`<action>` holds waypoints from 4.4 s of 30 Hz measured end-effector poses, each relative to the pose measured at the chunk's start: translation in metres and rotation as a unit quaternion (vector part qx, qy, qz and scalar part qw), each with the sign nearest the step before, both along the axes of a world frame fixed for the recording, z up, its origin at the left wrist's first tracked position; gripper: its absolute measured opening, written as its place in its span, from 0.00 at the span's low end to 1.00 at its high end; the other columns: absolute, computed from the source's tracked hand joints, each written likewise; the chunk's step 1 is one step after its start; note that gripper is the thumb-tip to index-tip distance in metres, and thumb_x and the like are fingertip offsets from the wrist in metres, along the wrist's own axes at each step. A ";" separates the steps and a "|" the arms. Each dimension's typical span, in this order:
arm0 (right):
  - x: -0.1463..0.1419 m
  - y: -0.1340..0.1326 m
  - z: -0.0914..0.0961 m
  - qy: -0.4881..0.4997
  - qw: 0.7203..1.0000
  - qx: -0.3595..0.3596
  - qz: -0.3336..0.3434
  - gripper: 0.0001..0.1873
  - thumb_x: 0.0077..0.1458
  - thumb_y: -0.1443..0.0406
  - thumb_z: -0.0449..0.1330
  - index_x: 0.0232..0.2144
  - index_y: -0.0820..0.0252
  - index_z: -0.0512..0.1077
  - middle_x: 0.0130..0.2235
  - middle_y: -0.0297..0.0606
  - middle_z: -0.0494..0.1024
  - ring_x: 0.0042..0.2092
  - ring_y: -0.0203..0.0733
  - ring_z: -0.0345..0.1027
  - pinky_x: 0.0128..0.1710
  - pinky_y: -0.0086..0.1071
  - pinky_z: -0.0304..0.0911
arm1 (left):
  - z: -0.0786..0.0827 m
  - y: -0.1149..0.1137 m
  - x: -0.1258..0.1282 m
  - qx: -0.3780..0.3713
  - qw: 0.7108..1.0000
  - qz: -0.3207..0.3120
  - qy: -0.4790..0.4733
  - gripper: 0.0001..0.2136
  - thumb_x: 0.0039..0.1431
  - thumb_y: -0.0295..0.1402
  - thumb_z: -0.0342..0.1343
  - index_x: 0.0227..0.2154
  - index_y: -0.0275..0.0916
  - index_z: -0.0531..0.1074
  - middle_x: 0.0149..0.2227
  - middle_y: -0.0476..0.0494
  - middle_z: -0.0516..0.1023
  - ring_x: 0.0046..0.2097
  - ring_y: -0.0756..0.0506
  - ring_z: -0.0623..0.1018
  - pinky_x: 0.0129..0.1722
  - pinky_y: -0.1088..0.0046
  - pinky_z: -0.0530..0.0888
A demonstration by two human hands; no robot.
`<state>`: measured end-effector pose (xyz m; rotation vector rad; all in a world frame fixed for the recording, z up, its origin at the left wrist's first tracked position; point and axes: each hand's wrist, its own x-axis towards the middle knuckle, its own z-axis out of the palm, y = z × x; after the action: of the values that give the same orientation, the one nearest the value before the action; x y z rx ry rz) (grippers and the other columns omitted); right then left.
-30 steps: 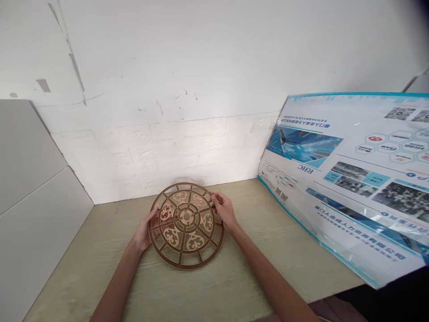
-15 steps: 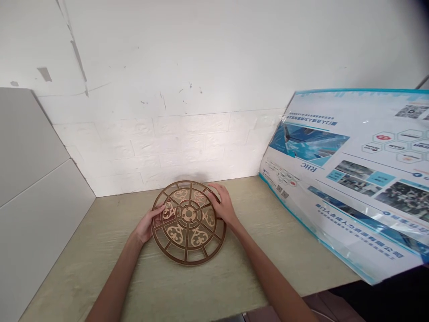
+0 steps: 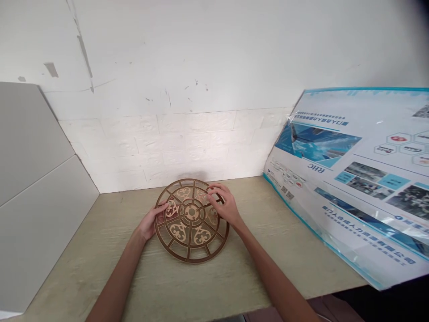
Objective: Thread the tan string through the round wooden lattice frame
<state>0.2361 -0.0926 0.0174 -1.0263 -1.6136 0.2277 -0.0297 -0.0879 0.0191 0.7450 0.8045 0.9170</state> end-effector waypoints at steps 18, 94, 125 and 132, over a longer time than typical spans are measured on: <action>-0.003 -0.007 0.007 -0.064 0.996 -0.016 0.059 0.09 0.58 0.60 0.56 0.29 0.56 0.72 0.32 0.37 0.78 0.35 0.42 0.71 0.41 0.38 0.65 | -0.002 0.000 -0.001 -0.013 1.000 -0.006 0.004 0.15 0.55 0.30 0.60 0.46 0.32 0.74 0.41 0.35 0.81 0.38 0.43 0.81 0.43 0.67 0.76; 0.020 -0.002 -0.006 -0.071 0.990 0.063 -0.100 0.13 0.50 0.70 0.50 0.16 0.56 0.61 0.35 0.38 0.75 0.40 0.46 0.64 0.44 0.43 0.58 | 0.000 -0.002 0.000 0.008 1.000 -0.021 0.002 0.16 0.53 0.29 0.61 0.45 0.33 0.74 0.44 0.36 0.80 0.40 0.42 0.81 0.43 0.69 0.76; -0.007 -0.003 -0.008 -0.099 0.992 -0.065 0.044 0.12 0.61 0.57 0.54 0.32 0.58 0.70 0.28 0.36 0.74 0.30 0.39 0.67 0.31 0.31 0.63 | -0.003 0.002 -0.001 -0.016 1.000 0.013 -0.014 0.14 0.54 0.29 0.61 0.44 0.33 0.74 0.40 0.38 0.81 0.38 0.44 0.81 0.40 0.71 0.77; -0.011 -0.004 -0.008 -0.144 0.989 0.006 0.019 0.12 0.62 0.60 0.53 0.30 0.58 0.72 0.31 0.39 0.76 0.36 0.43 0.67 0.40 0.37 0.62 | -0.006 0.003 -0.003 -0.017 0.999 0.013 -0.025 0.12 0.53 0.28 0.61 0.42 0.34 0.75 0.42 0.39 0.81 0.37 0.45 0.81 0.40 0.71 0.77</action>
<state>0.2252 -0.0971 0.0092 -1.0553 -1.8928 0.0970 -0.0326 -0.0849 0.0131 0.6811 0.7848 0.9392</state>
